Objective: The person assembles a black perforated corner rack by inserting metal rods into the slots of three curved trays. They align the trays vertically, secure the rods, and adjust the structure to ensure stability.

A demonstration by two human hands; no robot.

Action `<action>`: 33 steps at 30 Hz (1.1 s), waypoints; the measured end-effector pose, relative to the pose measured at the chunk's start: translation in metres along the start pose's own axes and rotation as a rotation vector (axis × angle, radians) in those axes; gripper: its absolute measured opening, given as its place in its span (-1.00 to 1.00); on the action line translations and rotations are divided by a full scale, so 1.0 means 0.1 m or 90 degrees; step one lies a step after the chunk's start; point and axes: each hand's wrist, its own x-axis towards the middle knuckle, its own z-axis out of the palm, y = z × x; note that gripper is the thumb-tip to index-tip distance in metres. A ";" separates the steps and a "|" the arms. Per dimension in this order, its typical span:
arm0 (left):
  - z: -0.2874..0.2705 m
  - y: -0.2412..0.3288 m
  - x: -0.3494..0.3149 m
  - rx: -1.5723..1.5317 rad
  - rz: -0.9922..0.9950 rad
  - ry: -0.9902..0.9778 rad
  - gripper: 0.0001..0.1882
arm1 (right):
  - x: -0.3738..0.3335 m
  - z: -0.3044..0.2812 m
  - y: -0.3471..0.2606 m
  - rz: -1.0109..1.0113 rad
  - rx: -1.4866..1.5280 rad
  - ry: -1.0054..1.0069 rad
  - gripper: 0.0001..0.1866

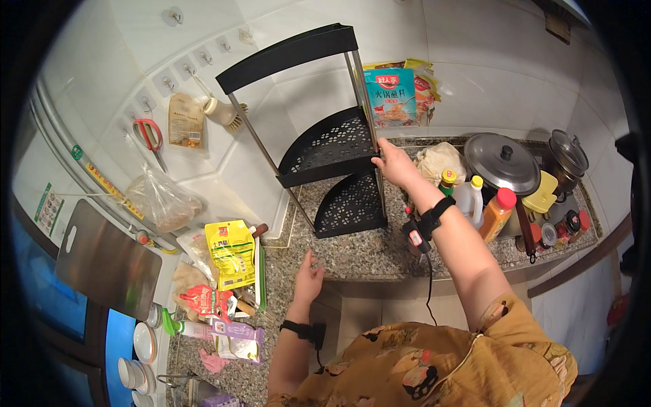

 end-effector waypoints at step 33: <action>0.18 0.05 0.03 -0.059 -0.109 -0.104 -0.29 | 1.34 0.97 -0.03 0.106 -0.038 0.055 -0.64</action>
